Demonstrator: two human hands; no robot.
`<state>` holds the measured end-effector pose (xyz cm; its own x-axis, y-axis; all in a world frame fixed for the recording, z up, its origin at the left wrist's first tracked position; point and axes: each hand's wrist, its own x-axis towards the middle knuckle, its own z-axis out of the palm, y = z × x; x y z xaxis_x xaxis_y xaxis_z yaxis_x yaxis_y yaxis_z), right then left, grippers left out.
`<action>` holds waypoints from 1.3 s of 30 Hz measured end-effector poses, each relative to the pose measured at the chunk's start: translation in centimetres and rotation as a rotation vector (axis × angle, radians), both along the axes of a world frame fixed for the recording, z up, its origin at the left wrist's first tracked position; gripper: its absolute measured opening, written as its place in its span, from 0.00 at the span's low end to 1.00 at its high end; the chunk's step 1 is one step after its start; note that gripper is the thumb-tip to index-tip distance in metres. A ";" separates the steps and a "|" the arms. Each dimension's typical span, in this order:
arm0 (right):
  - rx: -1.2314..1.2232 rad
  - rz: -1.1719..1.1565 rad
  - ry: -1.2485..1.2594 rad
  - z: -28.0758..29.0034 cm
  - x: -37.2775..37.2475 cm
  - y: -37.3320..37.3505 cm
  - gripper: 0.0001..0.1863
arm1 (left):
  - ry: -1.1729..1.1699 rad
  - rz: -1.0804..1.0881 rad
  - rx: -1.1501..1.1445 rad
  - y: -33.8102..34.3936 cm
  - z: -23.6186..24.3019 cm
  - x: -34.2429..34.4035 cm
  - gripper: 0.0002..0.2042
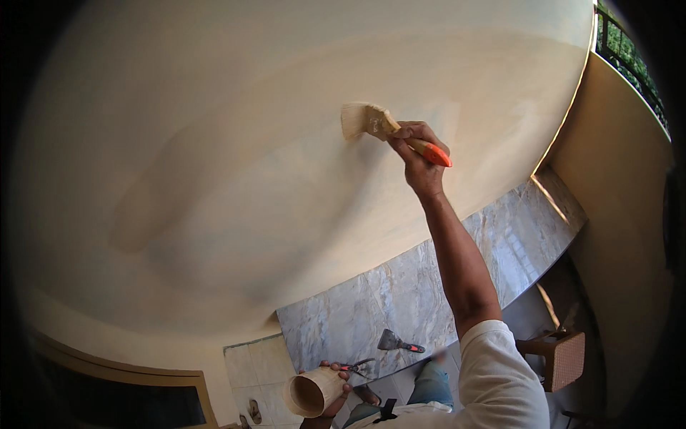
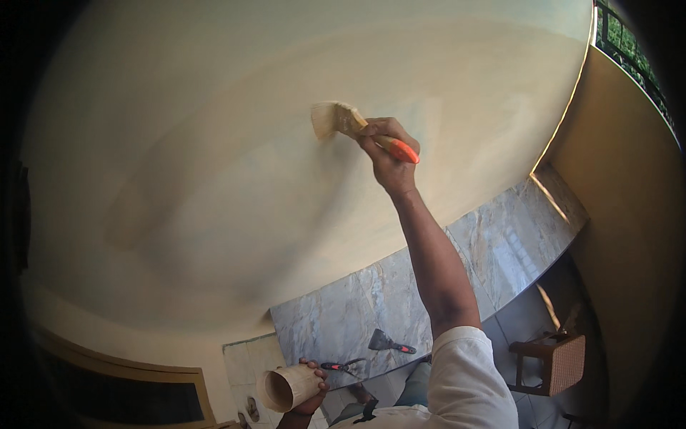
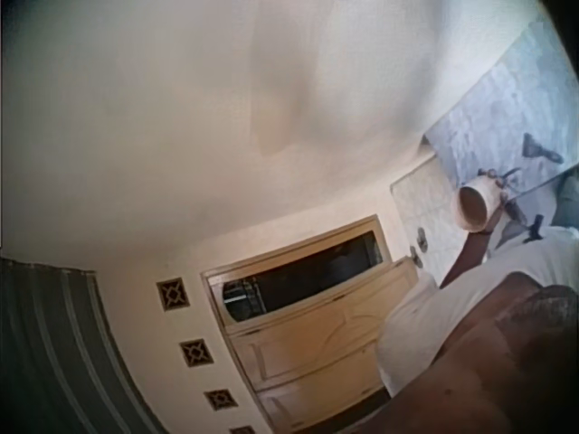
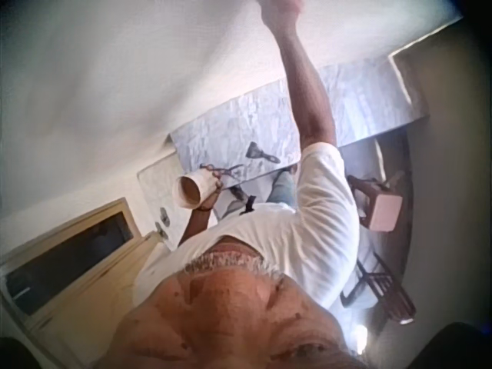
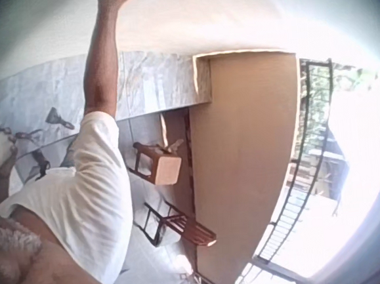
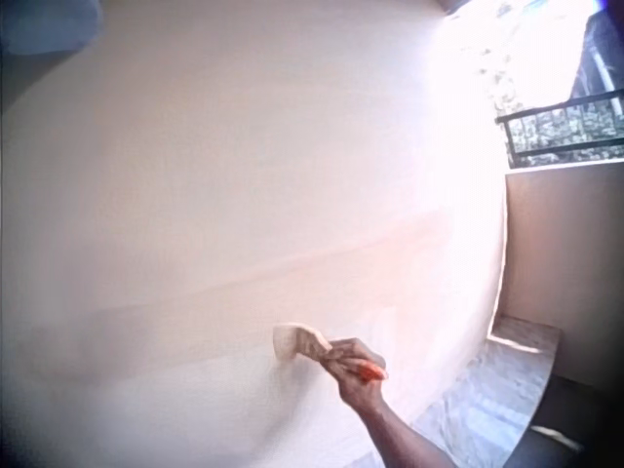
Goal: The person paints a ceiling using a paintbrush and a small container of paint. They repeatedly dip the brush into the container and apply paint to the ceiling surface in long strokes.
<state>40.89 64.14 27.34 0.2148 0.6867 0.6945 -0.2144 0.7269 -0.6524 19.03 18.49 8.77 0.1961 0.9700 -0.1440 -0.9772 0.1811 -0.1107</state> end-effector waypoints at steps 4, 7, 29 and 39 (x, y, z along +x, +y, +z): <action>0.002 -0.261 -0.009 -1.2 5.7 2.5 0.06 | 0.024 0.056 -0.088 -2.8 -1.7 -1.3 0.25; 0.124 -0.555 -0.046 -1.3 7.2 2.2 0.06 | 0.013 0.058 -0.086 -4.2 -2.5 -2.6 0.24; -0.124 0.265 0.068 2.6 -12.4 -7.6 0.05 | -0.028 0.073 -0.062 -9.3 -2.6 -9.3 0.25; 0.025 -0.367 -0.145 2.7 -8.4 -4.5 0.04 | 0.026 0.106 -0.071 -10.5 -3.0 -11.5 0.25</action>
